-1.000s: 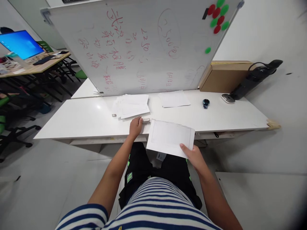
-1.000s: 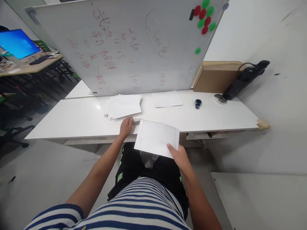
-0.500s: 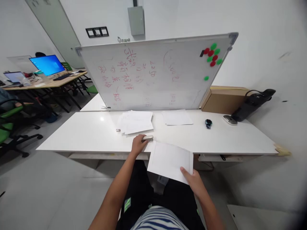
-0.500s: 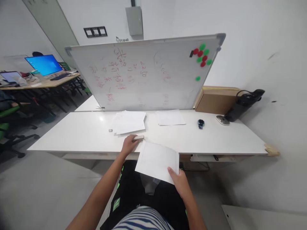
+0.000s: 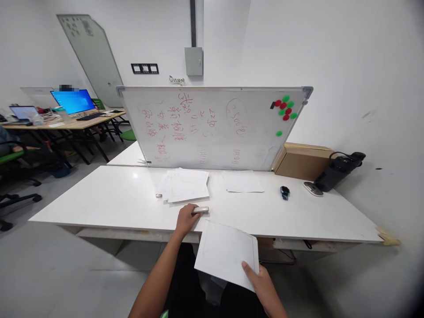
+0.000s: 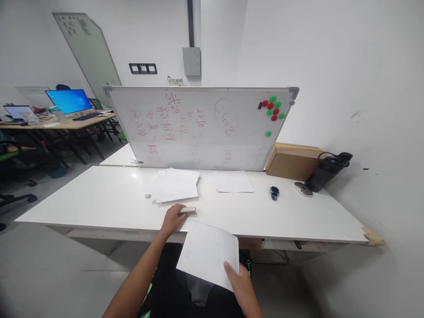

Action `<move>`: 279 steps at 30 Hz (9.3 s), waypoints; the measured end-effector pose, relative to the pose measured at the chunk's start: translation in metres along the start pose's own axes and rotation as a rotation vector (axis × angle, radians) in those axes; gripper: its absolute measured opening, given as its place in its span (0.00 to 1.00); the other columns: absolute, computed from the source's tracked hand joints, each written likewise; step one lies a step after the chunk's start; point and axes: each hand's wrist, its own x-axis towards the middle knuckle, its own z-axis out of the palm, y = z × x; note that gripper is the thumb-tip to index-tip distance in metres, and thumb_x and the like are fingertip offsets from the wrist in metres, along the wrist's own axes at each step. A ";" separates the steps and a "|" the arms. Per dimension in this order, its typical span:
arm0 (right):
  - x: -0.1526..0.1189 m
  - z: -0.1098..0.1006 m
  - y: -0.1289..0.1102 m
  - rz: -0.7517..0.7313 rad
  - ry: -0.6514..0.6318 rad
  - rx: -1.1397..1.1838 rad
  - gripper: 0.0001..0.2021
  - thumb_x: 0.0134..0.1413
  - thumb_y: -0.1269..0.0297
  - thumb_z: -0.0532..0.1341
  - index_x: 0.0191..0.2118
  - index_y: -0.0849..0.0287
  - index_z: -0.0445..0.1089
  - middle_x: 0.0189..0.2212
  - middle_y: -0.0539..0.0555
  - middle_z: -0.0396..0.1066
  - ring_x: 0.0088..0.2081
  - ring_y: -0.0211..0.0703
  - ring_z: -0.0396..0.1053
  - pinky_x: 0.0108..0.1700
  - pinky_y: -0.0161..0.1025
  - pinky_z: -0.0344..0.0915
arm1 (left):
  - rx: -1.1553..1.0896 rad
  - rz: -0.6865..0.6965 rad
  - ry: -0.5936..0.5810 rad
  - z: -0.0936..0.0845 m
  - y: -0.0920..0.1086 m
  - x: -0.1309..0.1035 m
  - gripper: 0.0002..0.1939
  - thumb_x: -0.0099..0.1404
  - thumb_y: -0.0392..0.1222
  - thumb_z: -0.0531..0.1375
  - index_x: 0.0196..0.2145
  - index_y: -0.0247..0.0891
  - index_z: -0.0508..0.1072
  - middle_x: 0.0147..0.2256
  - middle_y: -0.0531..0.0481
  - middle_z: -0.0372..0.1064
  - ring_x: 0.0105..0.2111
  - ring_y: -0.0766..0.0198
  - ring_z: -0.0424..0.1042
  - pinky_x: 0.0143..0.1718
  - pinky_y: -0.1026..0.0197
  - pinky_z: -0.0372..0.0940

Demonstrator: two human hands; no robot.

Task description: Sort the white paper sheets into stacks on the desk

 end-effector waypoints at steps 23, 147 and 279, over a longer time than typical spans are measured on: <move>0.243 -0.099 -0.185 -0.176 0.207 -0.455 0.17 0.50 0.63 0.61 0.44 0.70 0.71 0.34 0.63 0.76 0.34 0.49 0.73 0.33 0.39 0.68 | 0.020 -0.034 0.008 0.004 0.001 0.005 0.13 0.58 0.43 0.61 0.41 0.40 0.71 0.38 0.48 0.73 0.41 0.56 0.70 0.42 0.56 0.62; 0.032 0.038 -0.002 -0.061 0.051 0.459 0.27 0.48 0.49 0.62 0.51 0.57 0.66 0.49 0.58 0.72 0.46 0.52 0.72 0.38 0.44 0.73 | 0.136 0.404 -0.359 0.034 0.133 -0.109 0.21 0.64 0.36 0.54 0.54 0.45 0.67 0.55 0.43 0.65 0.55 0.52 0.65 0.59 0.44 0.50; 0.023 -0.026 -0.105 -0.586 0.406 0.009 0.20 0.48 0.51 0.64 0.42 0.61 0.74 0.42 0.59 0.75 0.48 0.55 0.69 0.53 0.48 0.63 | -0.669 -0.056 0.050 -0.077 0.133 -0.009 0.24 0.66 0.58 0.51 0.51 0.41 0.69 0.51 0.46 0.68 0.54 0.54 0.63 0.53 0.56 0.58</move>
